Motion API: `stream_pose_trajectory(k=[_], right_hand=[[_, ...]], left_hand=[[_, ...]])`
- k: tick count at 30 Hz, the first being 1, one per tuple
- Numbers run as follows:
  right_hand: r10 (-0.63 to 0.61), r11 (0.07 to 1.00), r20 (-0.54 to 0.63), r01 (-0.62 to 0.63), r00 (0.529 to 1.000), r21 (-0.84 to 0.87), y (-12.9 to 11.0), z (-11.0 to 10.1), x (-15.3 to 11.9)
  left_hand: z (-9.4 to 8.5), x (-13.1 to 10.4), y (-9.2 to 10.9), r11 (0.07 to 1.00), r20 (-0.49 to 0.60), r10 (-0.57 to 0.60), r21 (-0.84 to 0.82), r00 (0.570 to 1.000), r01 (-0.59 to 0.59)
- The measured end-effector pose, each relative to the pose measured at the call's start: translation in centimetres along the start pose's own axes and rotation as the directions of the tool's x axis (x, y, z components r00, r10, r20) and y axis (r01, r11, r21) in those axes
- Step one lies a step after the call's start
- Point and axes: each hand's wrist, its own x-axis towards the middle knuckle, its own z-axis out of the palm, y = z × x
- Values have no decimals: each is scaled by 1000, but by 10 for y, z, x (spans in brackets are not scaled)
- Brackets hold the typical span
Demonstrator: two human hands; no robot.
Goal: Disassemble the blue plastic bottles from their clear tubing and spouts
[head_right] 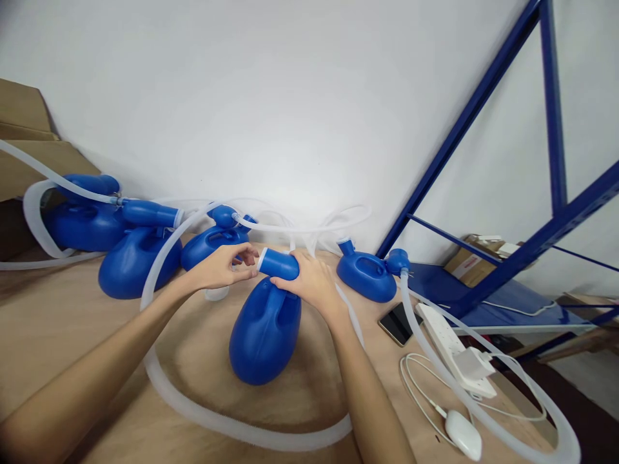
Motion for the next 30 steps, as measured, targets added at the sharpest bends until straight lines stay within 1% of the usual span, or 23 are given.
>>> stream_pose_trajectory(k=[2, 3, 5, 7, 10, 12, 14, 16, 18, 20, 21, 23, 25, 26, 27, 28, 30], right_hand=[[-8, 1000, -6, 8, 1000, -6, -1, 0, 0], [-25, 1000, -6, 25, 1000, -2, -1, -1, 0], [-69, 997, 8, 68, 998, 31, 0, -3, 1], [-121, 989, 29, 118, 992, 92, 3, -6, 1], [-204, 964, 49, 192, 978, 186, 7, -12, 0], [-236, 954, 62, 219, 970, 205, 8, -16, -2], [-220, 963, 91, 201, 971, 181, 5, -20, -3], [-177, 976, 127, 157, 976, 154, 1, -24, -5], [-159, 979, 171, 132, 972, 156, -1, -29, -7], [-160, 980, 212, 129, 964, 152, 1, -33, -9], [-162, 981, 226, 132, 960, 143, 5, -35, -10], [-155, 981, 246, 121, 957, 149, 15, -38, -12], [-123, 974, 276, 63, 953, 216, 29, -41, -13], [-104, 966, 290, 28, 951, 257, 36, -43, -13], [-94, 955, 303, 1, 948, 296, 42, -45, -13], [-95, 944, 314, -14, 945, 331, 47, -47, -13], [-129, 914, 329, -17, 935, 405, 54, -51, -13]], left_hand=[[1, 0, 8, 999, 0, 53, 1, 999, -53], [1, 0, 11, 998, 22, 61, -22, 998, -60], [-1, 0, 16, 996, 84, 46, -77, 995, -39], [-5, 1, 19, 996, 161, 35, -92, 986, -20], [-16, 1, 23, 996, 286, 76, -74, 955, -57], [-23, 0, 25, 996, 326, 80, -71, 942, -60], [-29, -1, 26, 999, 325, 28, -47, 945, -14], [-35, -2, 24, 999, 309, -24, 28, 951, 16], [-42, -3, 19, 996, 328, -37, 92, 944, 8], [-49, -4, 9, 992, 328, -51, 130, 943, 9], [-51, -4, 3, 987, 321, -76, 157, 944, 26], [-54, -4, -11, 961, 306, -173, 260, 936, 93], [-53, -3, -22, 916, 291, -283, 365, 914, 167], [-51, -3, -24, 901, 286, -319, 388, 904, 195], [-49, -2, -24, 900, 273, -328, 382, 905, 211], [-46, -2, -21, 915, 253, -305, 345, 918, 209], [-36, -1, -10, 964, 211, -207, 213, 955, 161]])
